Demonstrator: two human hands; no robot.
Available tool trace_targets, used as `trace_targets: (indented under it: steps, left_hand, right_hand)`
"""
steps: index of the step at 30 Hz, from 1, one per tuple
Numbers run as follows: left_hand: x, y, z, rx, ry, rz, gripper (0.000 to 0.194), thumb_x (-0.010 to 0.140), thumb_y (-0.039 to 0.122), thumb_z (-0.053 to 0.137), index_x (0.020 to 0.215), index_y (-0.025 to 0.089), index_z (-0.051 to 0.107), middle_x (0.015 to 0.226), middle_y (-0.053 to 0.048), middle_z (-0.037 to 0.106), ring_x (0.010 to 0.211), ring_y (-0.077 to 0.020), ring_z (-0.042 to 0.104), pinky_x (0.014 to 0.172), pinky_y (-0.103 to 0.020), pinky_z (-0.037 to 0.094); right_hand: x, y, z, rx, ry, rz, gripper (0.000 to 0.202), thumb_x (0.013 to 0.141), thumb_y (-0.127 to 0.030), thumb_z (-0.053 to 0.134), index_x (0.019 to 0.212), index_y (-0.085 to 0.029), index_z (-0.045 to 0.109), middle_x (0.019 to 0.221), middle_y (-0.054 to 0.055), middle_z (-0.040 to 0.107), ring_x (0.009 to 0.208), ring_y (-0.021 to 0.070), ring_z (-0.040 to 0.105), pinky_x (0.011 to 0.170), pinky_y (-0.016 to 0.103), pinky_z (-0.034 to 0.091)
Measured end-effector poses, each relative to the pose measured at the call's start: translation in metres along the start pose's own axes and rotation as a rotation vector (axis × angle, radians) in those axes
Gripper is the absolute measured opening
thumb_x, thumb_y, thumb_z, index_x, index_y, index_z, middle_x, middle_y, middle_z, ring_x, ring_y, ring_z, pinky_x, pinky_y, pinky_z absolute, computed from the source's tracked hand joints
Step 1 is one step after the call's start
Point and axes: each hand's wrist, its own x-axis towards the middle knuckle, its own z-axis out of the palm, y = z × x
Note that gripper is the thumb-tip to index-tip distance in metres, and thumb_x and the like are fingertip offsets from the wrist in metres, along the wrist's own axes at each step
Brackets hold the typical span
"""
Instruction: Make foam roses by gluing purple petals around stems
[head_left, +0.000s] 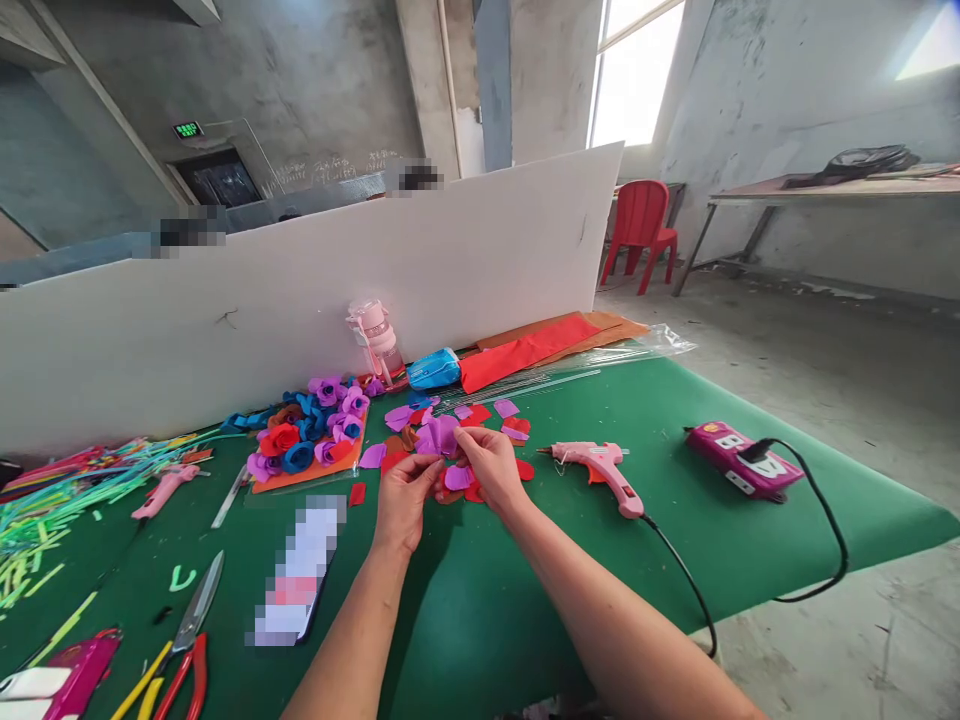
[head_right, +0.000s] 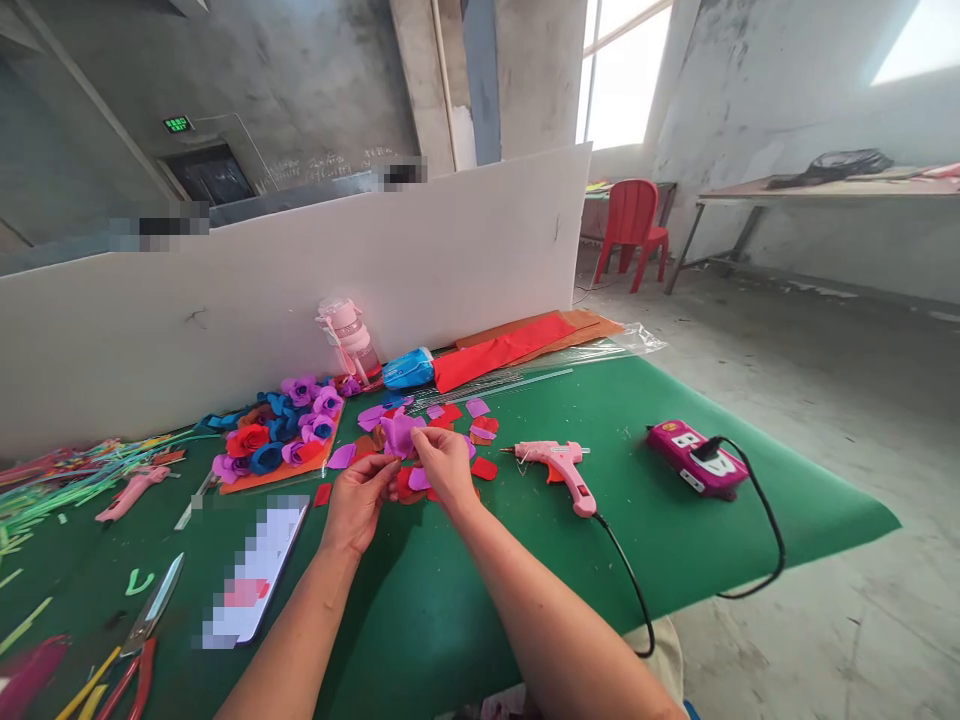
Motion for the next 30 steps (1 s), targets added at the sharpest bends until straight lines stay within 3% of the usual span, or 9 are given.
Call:
trace_targets:
  steps: [11, 30]
  left_hand:
    - [-0.001, -0.001, 0.001, 0.085, 0.03, 0.065, 0.026, 0.055, 0.034, 0.078, 0.07, 0.014, 0.068, 0.053, 0.002, 0.058, 0.044, -0.0076, 0.048, 0.045, -0.021, 0.041]
    - [-0.001, -0.002, 0.001, 0.085, 0.035, 0.074, 0.024, 0.055, 0.032, 0.078, 0.069, 0.014, 0.068, 0.054, 0.002, 0.059, 0.044, -0.0082, 0.049, 0.044, -0.021, 0.042]
  right_hand:
    - [-0.001, -0.007, -0.004, -0.07, -0.04, -0.027, 0.034, 0.073, -0.045, 0.055, 0.059, -0.015, 0.064, 0.052, 0.0, 0.057, 0.047, 0.0104, 0.047, 0.048, 0.021, 0.038]
    - [-0.005, -0.013, -0.002, 0.02, -0.064, -0.001, 0.03, 0.071, -0.044, 0.058, 0.06, -0.017, 0.062, 0.056, -0.001, 0.055, 0.051, 0.0104, 0.046, 0.05, 0.022, 0.039]
